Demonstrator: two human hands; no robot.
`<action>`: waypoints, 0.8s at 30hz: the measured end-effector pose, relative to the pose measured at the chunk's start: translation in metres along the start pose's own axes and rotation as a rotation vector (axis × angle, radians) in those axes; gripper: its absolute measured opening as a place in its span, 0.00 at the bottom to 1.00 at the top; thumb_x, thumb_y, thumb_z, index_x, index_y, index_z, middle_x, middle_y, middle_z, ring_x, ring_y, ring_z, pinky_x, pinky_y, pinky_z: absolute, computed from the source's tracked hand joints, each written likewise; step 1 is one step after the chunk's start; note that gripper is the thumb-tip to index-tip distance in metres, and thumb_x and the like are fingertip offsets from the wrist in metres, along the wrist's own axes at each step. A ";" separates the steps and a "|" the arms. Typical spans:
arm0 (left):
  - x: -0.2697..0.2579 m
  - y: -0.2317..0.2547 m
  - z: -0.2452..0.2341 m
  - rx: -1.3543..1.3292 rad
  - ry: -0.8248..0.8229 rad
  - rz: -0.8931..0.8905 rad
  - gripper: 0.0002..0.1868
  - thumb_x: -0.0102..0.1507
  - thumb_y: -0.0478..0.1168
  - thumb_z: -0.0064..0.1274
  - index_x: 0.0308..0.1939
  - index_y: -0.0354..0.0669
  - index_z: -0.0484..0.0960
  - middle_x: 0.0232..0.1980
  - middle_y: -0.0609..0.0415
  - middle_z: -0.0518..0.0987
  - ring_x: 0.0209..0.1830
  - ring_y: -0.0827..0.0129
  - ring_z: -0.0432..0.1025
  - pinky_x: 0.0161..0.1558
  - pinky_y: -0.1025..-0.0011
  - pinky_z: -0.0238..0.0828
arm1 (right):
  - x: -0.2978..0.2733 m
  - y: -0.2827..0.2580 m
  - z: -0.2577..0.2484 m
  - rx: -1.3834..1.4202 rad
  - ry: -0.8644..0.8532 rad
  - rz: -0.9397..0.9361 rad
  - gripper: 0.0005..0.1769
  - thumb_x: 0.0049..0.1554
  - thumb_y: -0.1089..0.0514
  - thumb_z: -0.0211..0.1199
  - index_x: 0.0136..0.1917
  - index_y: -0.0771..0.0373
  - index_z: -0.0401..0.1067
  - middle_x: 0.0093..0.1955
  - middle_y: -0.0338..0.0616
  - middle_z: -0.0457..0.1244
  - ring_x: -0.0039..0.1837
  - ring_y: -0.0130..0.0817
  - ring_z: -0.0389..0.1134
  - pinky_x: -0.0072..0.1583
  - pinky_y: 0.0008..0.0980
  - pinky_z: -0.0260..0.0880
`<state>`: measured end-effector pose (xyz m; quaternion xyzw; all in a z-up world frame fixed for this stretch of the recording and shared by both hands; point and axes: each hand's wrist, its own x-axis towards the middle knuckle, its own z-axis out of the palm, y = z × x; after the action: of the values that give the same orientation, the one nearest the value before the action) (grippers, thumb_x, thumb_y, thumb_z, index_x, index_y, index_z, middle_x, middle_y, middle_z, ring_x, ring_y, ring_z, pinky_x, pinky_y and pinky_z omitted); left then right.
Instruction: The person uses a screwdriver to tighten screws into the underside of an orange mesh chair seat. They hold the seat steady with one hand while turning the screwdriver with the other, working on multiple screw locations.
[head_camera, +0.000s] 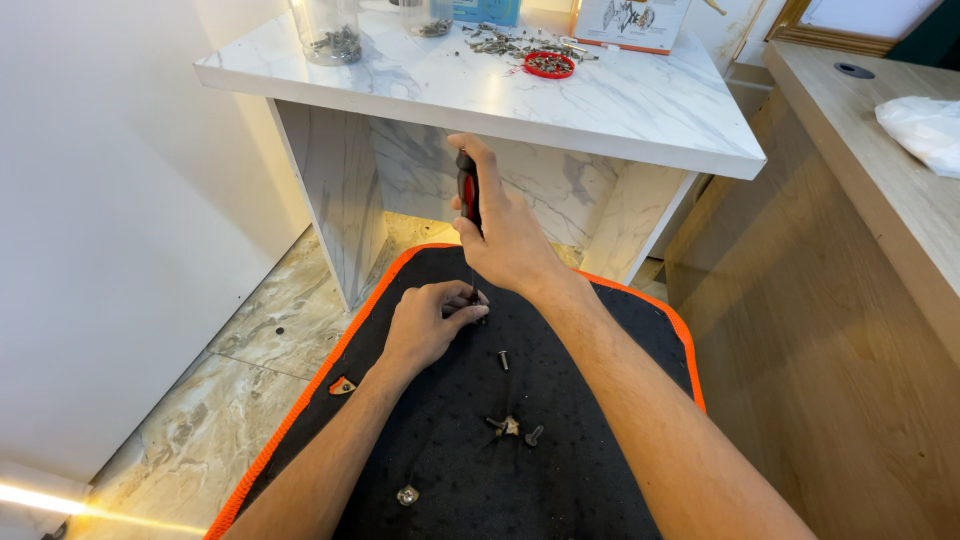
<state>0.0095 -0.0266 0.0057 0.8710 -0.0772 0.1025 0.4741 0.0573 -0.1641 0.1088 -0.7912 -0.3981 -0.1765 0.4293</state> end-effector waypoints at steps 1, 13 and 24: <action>0.001 -0.001 0.000 -0.003 -0.003 -0.004 0.11 0.60 0.43 0.62 0.44 0.44 0.88 0.40 0.53 0.89 0.43 0.67 0.84 0.49 0.70 0.79 | 0.001 0.000 0.001 -0.021 -0.006 0.028 0.47 0.56 0.69 0.65 0.78 0.44 0.44 0.45 0.49 0.68 0.48 0.46 0.75 0.52 0.47 0.71; 0.004 -0.019 -0.016 0.034 -0.004 0.002 0.11 0.59 0.44 0.62 0.44 0.46 0.88 0.40 0.52 0.88 0.43 0.67 0.84 0.47 0.69 0.79 | 0.013 0.017 0.032 0.192 0.106 0.233 0.32 0.67 0.50 0.56 0.76 0.55 0.43 0.39 0.40 0.66 0.43 0.34 0.73 0.46 0.37 0.72; 0.000 -0.026 -0.023 0.003 0.029 0.022 0.12 0.59 0.44 0.62 0.45 0.47 0.89 0.40 0.51 0.88 0.42 0.65 0.84 0.46 0.68 0.79 | -0.016 0.037 0.063 0.840 0.242 0.527 0.25 0.68 0.38 0.44 0.62 0.60 0.64 0.39 0.32 0.56 0.38 0.22 0.60 0.44 0.26 0.67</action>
<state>0.0131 0.0066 -0.0039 0.8692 -0.0799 0.1204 0.4729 0.0727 -0.1316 0.0431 -0.5977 -0.1690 0.0226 0.7834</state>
